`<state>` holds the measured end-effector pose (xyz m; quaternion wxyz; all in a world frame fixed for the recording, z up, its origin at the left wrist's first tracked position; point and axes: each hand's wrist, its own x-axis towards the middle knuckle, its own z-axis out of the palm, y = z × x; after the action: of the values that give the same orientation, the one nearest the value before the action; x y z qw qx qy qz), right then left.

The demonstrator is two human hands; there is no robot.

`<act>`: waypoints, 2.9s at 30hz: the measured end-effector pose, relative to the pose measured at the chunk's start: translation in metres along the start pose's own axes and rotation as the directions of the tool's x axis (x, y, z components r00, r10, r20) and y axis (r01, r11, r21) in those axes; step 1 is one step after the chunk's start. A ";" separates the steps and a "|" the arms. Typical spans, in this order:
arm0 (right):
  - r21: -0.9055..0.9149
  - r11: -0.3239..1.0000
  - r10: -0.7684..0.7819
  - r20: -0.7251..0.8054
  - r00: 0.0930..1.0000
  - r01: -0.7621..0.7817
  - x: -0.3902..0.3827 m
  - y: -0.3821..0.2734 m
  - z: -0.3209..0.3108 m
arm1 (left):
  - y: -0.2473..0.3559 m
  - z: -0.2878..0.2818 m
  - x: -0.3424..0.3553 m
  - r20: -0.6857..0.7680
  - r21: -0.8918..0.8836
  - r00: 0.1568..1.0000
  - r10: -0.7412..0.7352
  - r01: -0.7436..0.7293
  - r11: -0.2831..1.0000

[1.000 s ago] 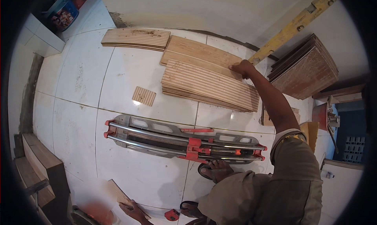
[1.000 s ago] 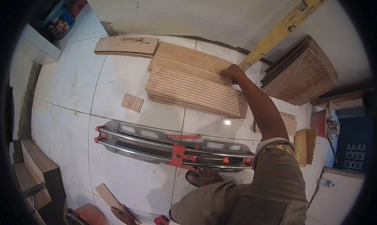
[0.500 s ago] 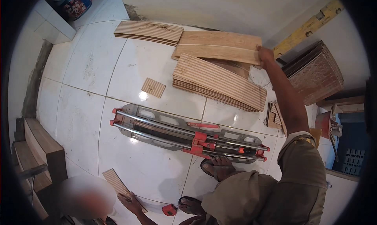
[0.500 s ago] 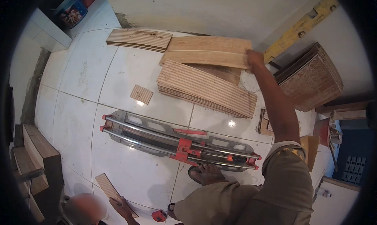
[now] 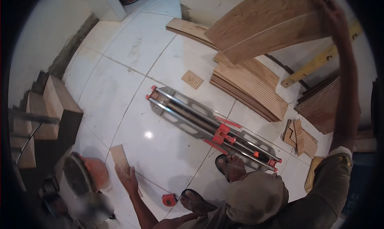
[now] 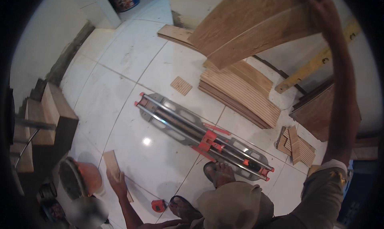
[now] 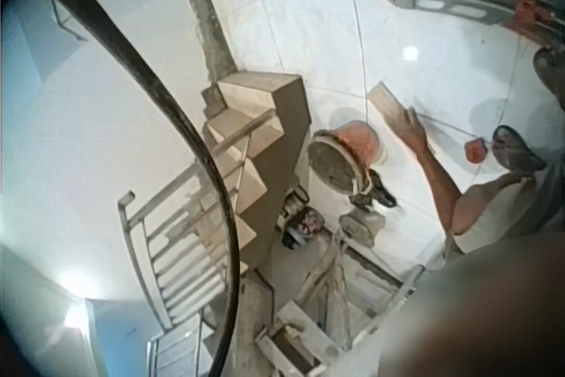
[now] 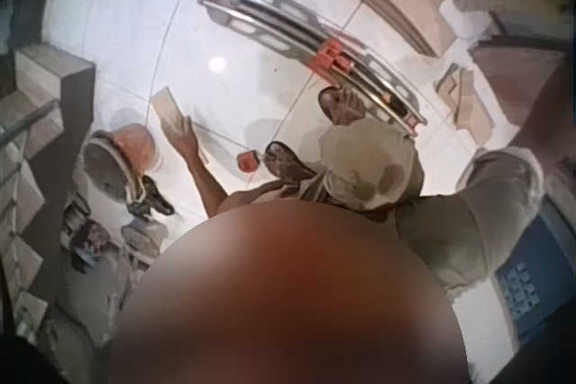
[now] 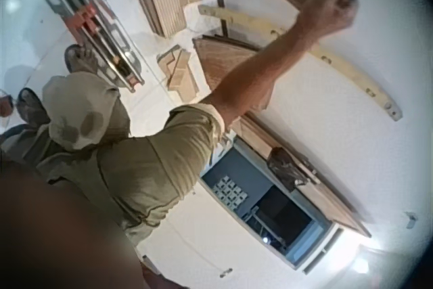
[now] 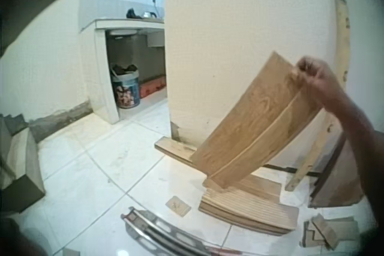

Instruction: Measuring and cutting ceramic tiles using a manual tile cutter.

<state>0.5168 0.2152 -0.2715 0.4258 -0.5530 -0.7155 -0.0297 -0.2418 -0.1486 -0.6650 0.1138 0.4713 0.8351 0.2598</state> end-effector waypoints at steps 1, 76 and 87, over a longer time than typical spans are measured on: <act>-0.065 0.995 -0.070 0.007 0.998 0.070 0.014 -0.056 0.000 | 0.021 -0.006 0.007 -0.013 -0.075 1.000 0.019 -0.020 0.997; 0.603 0.659 -0.620 0.774 0.130 -0.448 -0.436 -0.372 0.415 | 0.038 -0.001 -0.098 0.179 -0.253 0.983 -0.039 0.084 0.964; 0.254 0.552 0.011 0.950 0.312 -0.794 -0.361 -0.259 0.502 | -0.044 -0.023 -0.030 0.352 -0.163 0.935 -0.051 0.115 0.980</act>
<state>0.0253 0.0966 -0.7119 0.1548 -0.4501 -0.5864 0.6554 -0.2677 -0.2003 -0.6715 0.3120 0.4616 0.7942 0.2426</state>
